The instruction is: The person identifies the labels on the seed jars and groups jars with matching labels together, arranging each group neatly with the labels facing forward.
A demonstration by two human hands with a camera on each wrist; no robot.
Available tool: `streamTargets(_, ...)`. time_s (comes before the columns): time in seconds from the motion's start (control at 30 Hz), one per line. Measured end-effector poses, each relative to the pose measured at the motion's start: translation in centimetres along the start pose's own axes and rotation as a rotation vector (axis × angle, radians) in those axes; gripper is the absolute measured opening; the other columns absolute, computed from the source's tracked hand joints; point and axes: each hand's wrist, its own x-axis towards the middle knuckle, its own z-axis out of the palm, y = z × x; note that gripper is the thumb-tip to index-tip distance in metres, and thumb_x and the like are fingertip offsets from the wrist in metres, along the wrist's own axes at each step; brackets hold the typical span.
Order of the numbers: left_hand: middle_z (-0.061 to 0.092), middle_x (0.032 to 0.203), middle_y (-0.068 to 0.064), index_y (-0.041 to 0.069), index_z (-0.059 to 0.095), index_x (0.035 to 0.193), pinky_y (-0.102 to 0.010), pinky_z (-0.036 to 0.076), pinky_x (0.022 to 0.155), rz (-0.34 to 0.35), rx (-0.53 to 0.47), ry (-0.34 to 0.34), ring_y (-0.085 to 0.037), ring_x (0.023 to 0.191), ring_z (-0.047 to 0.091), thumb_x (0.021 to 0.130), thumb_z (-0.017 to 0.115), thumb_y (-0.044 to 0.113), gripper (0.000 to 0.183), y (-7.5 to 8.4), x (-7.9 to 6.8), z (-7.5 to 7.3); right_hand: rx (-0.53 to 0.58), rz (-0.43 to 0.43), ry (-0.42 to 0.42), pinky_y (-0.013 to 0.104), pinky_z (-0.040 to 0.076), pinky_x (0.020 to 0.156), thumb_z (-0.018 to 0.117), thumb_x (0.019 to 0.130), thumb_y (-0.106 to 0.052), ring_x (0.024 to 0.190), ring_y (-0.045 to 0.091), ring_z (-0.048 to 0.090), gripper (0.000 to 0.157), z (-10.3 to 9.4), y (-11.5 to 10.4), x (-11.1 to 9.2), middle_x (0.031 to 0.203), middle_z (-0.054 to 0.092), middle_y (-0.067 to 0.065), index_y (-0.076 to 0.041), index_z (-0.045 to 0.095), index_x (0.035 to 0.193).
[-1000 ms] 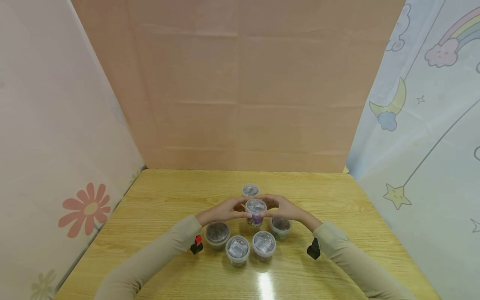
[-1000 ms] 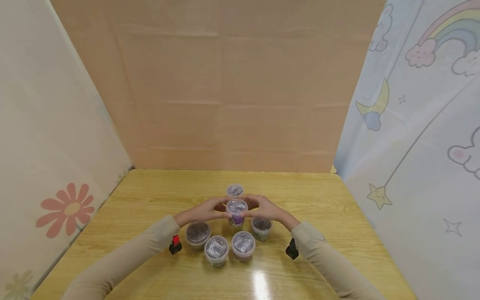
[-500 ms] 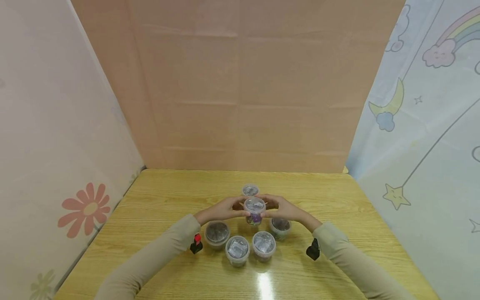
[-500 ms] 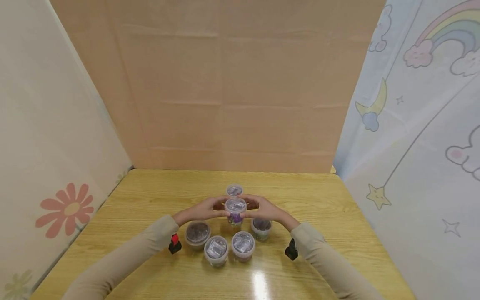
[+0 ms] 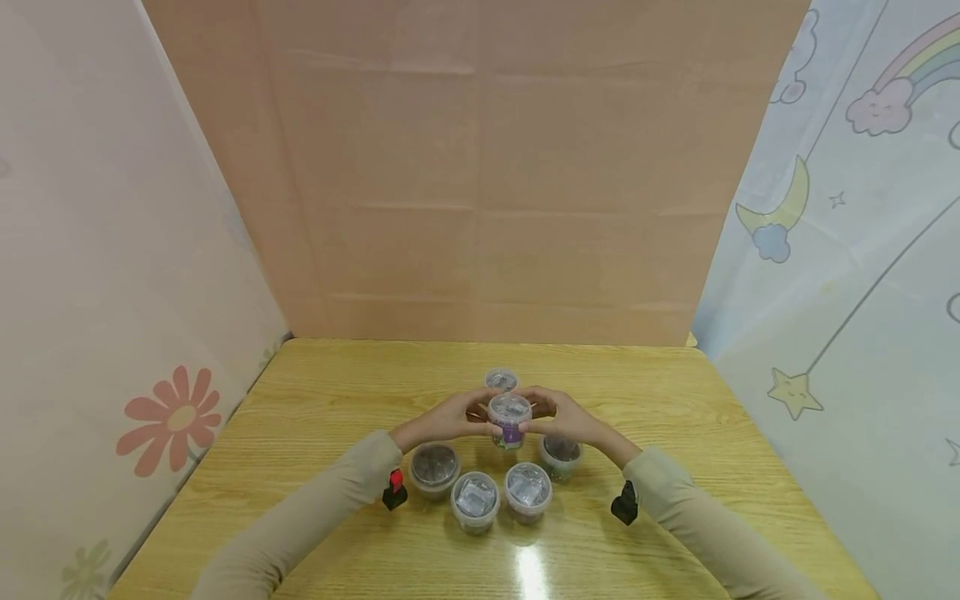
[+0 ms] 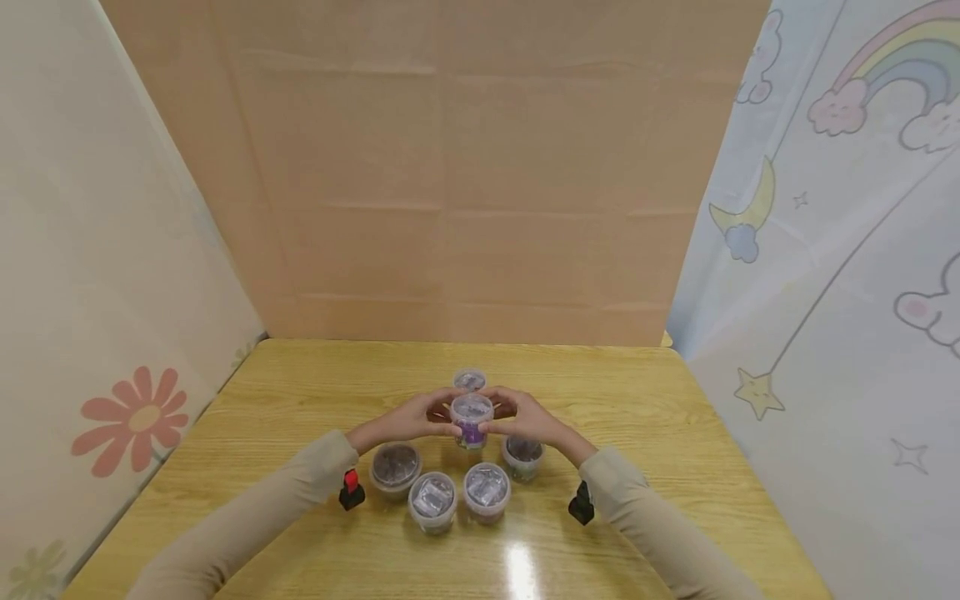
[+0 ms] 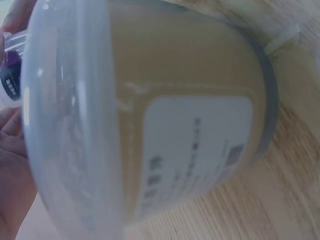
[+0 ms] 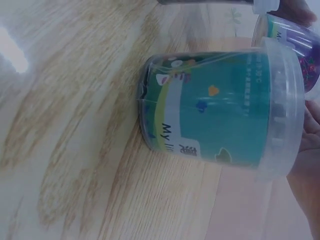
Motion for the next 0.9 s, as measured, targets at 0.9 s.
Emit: streamTargets(0.9,0.054,0.12,0.001,0.027,0.04,0.137,-0.024,0.051,0.087,0.034,-0.07,0.035,-0.011,0.1,0.061,0.084,0.069,0.029,0.061,-0.3,0.2,0.1,0.108,0.014,-0.057,0.047,0.048,0.091,0.065,0.087,-0.006,0.106,0.032,0.058,0.061,0.0,-2.3,0.0,0.123,0.053,0.018,0.001,0.035,0.139)
